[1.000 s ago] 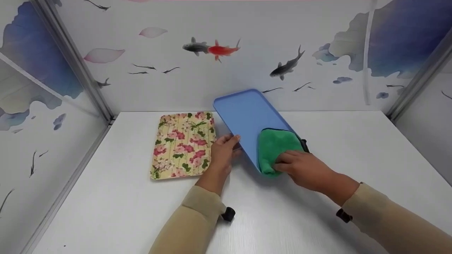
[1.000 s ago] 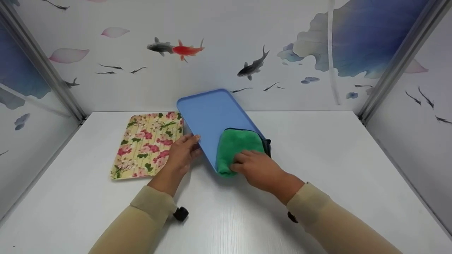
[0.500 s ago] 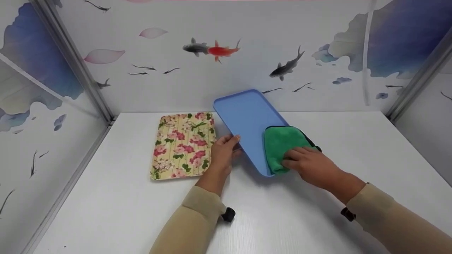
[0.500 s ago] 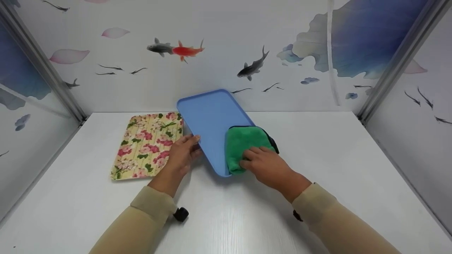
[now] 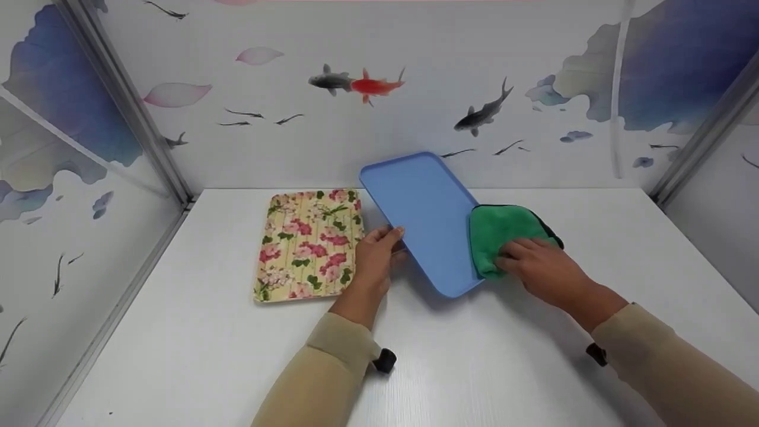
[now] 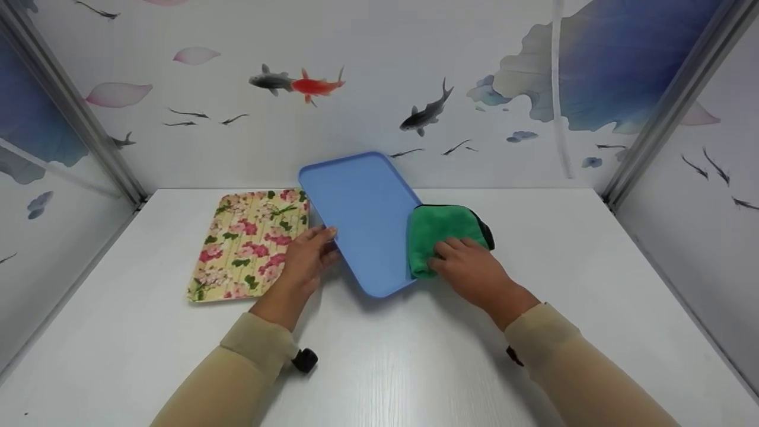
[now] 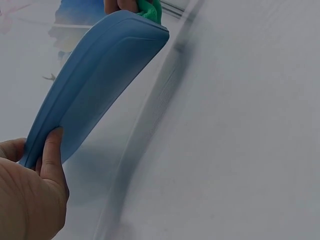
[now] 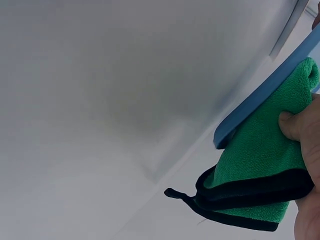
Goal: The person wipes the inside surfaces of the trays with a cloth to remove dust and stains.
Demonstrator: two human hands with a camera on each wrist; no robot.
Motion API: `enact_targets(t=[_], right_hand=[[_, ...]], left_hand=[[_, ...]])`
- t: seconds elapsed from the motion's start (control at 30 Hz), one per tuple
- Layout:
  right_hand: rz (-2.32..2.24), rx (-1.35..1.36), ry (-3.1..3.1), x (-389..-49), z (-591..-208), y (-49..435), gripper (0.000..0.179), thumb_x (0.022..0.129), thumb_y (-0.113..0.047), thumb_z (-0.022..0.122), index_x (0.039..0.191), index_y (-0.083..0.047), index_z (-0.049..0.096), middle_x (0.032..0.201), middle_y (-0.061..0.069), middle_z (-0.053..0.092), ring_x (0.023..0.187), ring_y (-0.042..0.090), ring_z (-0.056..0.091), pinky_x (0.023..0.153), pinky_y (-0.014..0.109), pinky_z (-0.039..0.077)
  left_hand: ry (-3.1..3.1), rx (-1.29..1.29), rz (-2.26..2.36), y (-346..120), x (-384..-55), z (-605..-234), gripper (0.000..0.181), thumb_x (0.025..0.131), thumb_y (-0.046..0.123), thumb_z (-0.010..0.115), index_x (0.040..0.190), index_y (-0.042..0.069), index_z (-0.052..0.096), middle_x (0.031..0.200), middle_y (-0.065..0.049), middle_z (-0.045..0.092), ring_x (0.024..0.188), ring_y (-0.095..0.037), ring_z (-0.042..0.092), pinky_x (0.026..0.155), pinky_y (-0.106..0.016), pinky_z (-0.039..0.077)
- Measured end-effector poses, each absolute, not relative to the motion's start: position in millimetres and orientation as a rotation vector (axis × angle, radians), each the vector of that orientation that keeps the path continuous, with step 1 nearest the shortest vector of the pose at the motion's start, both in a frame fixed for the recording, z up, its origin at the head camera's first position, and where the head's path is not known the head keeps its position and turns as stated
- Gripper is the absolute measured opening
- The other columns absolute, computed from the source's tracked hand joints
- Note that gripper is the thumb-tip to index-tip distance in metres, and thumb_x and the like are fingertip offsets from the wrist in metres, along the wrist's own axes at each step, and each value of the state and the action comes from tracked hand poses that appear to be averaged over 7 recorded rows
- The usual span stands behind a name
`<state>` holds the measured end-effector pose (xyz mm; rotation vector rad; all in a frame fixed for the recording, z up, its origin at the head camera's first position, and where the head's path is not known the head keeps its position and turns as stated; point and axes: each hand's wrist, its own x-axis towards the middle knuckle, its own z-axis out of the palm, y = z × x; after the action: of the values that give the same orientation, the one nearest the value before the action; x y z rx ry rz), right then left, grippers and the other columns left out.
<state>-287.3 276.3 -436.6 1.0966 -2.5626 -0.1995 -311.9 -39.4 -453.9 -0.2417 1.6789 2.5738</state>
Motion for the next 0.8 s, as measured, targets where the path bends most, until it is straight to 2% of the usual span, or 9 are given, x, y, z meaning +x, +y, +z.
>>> enact_targets(t=[0.3,0.53,0.8], right_hand=[[-0.182,1.009,-2.621,-291,-436,289,0.028,0.090,0.004,0.075,0.115,-0.008,0.076,0.113,0.010,0.067,0.110,0.030,0.062,0.092,0.046,0.058],[-0.109,0.894,-2.674,-294,-437,295,0.027,0.093,0.002,0.070,0.119,-0.006,0.075,0.117,0.012,0.068,0.114,0.033,0.063,0.094,0.051,0.059],[0.306,0.686,-2.641,-299,-430,316,0.035,0.088,0.014,0.068,0.122,0.002,0.070,0.118,0.020,0.067,0.111,0.040,0.065,0.093,0.060,0.057]], left_hand=[[1.689,-0.263,2.559,-39,-312,-452,0.030,0.101,0.020,0.068,0.125,0.001,0.070,0.115,-0.012,0.071,0.104,-0.020,0.069,0.107,-0.048,0.053],[1.681,-0.302,2.574,-40,-314,-453,0.025,0.100,0.020,0.069,0.119,0.003,0.071,0.111,-0.009,0.071,0.101,-0.019,0.068,0.103,-0.046,0.056],[1.694,-0.295,2.575,-40,-313,-455,0.028,0.101,0.023,0.068,0.123,0.005,0.072,0.122,-0.013,0.069,0.105,-0.022,0.069,0.106,-0.048,0.054]])
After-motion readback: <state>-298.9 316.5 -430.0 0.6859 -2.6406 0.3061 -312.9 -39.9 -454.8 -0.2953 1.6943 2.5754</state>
